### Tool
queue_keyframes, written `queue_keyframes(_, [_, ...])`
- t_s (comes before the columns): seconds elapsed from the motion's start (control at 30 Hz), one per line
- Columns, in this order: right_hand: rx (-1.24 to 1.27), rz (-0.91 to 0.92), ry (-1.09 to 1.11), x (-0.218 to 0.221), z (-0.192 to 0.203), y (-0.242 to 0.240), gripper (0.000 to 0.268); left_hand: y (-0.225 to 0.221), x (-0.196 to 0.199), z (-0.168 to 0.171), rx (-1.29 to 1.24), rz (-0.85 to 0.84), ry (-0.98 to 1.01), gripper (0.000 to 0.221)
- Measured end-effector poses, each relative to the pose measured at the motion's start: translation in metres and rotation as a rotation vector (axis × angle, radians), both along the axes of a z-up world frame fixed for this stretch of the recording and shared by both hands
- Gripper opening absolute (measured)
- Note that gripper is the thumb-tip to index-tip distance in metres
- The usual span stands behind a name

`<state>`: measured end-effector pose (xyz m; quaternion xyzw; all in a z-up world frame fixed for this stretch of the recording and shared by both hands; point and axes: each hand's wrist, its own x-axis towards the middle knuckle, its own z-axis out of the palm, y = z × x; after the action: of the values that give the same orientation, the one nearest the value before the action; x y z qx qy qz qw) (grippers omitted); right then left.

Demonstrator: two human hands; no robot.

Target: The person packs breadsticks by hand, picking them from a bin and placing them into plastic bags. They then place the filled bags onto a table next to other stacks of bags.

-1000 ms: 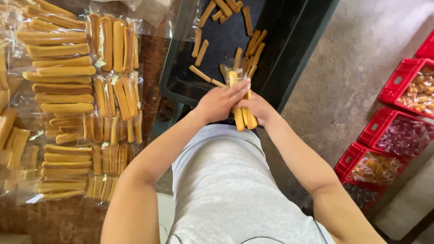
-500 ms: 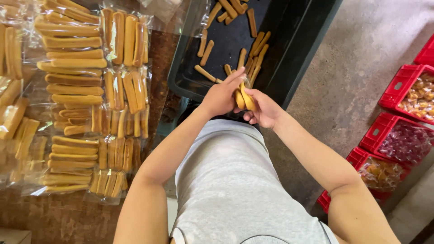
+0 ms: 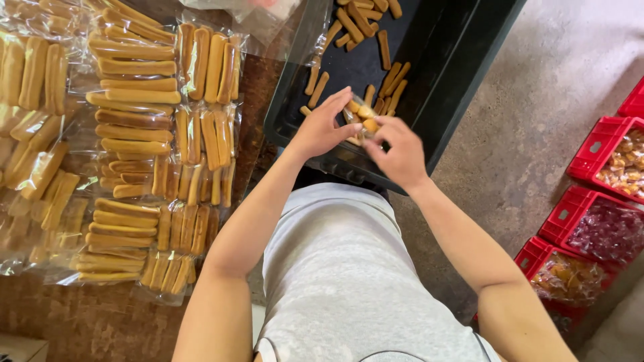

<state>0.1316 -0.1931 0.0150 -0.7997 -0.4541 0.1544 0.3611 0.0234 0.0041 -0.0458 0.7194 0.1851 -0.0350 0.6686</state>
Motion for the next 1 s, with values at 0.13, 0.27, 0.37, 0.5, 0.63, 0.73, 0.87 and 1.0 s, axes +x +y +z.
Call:
queue_keyframes(0.13, [0.092, -0.224, 0.628, 0.019, 0.013, -0.005, 0.027, 0.017, -0.016, 0.035, -0.076, 0.129, -0.268, 0.056])
queue_keyframes(0.27, [0.356, -0.056, 0.987, 0.027, 0.030, -0.008, 0.020, 0.022, -0.014, 0.049, -0.464, -0.123, -0.382, 0.099])
queue_keyframes(0.37, [0.471, 0.059, 1.106, 0.031, 0.041, 0.002, 0.019, 0.004, -0.017, 0.054, -0.570, -0.242, -0.153, 0.071])
queue_keyframes(0.5, [0.693, 0.060, 1.480, 0.029, 0.050, 0.027, 0.030, -0.005, -0.015, 0.059, -0.602, -0.067, -0.168, 0.071])
queue_keyframes(0.63, [0.503, 0.137, 1.617, 0.013, 0.035, 0.029, 0.071, 0.000, -0.019, 0.068, -0.468, 0.009, -0.105, 0.060])
queue_keyframes(0.73, [0.501, -0.016, 1.544, 0.013, 0.017, 0.022, 0.054, 0.004, -0.027, 0.070, -0.475, 0.026, -0.126, 0.059])
queue_keyframes(0.87, [0.511, -0.091, 1.250, 0.016, 0.022, 0.022, 0.043, 0.004, -0.033, 0.066, -0.517, 0.095, -0.066, 0.039])
queue_keyframes(1.0, [0.427, 0.003, 0.958, 0.015, 0.042, 0.028, 0.036, 0.001, -0.036, 0.067, -0.536, 0.146, -0.028, 0.038])
